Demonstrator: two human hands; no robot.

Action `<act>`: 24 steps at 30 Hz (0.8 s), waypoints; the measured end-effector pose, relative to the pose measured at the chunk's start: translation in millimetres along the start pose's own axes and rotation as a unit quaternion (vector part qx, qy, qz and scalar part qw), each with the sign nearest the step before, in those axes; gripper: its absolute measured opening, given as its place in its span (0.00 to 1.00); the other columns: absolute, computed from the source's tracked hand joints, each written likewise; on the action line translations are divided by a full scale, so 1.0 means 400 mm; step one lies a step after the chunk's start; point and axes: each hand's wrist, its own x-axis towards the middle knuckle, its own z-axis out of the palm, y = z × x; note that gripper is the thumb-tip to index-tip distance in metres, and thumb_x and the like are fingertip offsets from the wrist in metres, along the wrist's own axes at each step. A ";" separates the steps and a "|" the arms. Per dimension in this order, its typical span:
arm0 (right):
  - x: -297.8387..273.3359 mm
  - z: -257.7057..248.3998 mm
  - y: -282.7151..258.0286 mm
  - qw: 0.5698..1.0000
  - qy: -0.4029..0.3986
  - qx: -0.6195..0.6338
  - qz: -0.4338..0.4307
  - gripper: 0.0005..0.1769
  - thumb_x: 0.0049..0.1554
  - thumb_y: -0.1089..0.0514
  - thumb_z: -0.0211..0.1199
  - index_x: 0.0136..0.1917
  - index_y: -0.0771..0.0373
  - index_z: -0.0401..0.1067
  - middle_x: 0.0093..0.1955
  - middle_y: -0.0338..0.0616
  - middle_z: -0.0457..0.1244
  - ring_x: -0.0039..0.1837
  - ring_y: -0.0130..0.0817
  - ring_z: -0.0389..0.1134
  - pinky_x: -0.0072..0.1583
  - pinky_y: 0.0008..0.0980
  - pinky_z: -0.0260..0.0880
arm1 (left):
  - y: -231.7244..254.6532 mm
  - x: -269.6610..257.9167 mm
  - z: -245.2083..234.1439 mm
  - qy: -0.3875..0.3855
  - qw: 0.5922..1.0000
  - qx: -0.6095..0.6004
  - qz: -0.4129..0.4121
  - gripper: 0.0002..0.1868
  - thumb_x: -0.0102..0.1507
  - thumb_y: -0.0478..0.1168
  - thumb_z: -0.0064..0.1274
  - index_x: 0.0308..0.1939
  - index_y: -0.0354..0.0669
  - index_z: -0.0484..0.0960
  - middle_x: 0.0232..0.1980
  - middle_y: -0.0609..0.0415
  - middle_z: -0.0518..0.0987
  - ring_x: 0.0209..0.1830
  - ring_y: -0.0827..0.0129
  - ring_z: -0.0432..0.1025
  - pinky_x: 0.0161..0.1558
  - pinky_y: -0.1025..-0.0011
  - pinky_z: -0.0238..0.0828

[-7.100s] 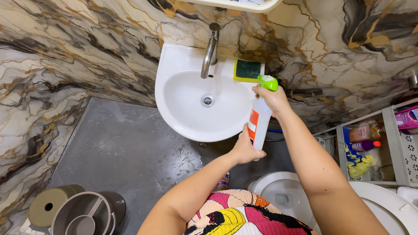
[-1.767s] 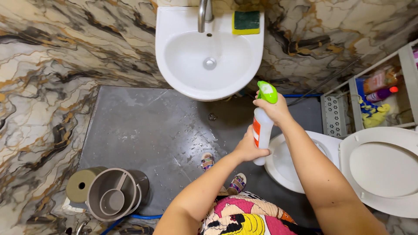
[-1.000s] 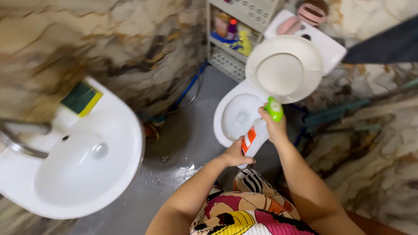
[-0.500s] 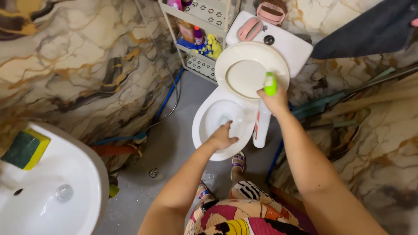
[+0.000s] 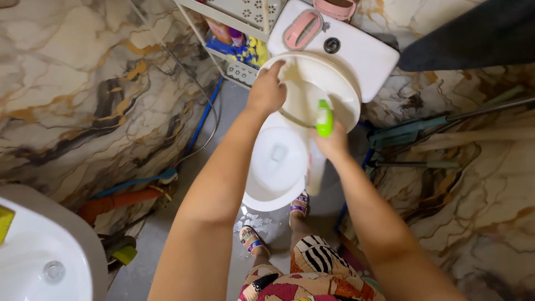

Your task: The person sprays a toilet and sink with a cleaning solution, then wipes the sink, faucet, and toilet seat with a sponge. They finish by rinsing the sink and faucet with water from the tap and a handheld sprayer.

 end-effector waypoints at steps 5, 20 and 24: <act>-0.115 -0.063 0.179 0.993 -0.031 0.016 0.112 0.29 0.47 0.57 0.73 0.61 0.63 0.71 0.48 0.54 0.70 0.49 0.52 0.74 0.52 0.44 0.73 | 0.157 0.132 0.088 -0.147 0.978 0.150 -0.002 0.44 0.59 0.32 0.47 0.77 0.68 0.53 0.65 0.46 0.70 0.63 0.53 0.69 0.58 0.52 0.68; -0.137 0.151 0.123 0.986 -0.092 0.025 0.140 0.24 0.44 0.56 0.73 0.53 0.63 0.70 0.47 0.54 0.69 0.50 0.52 0.71 0.52 0.43 0.71 | 0.180 0.135 0.107 -0.159 0.944 0.286 0.028 0.37 0.66 0.34 0.41 0.77 0.71 0.56 0.62 0.53 0.75 0.60 0.59 0.72 0.59 0.51 0.63; -0.201 0.087 0.200 0.980 -0.123 0.013 0.158 0.28 0.47 0.58 0.72 0.61 0.63 0.72 0.47 0.51 0.70 0.48 0.43 0.71 0.52 0.40 0.72 | 0.176 0.120 0.113 -0.128 0.957 0.258 0.029 0.37 0.64 0.35 0.43 0.76 0.71 0.59 0.60 0.54 0.75 0.57 0.59 0.73 0.56 0.51 0.65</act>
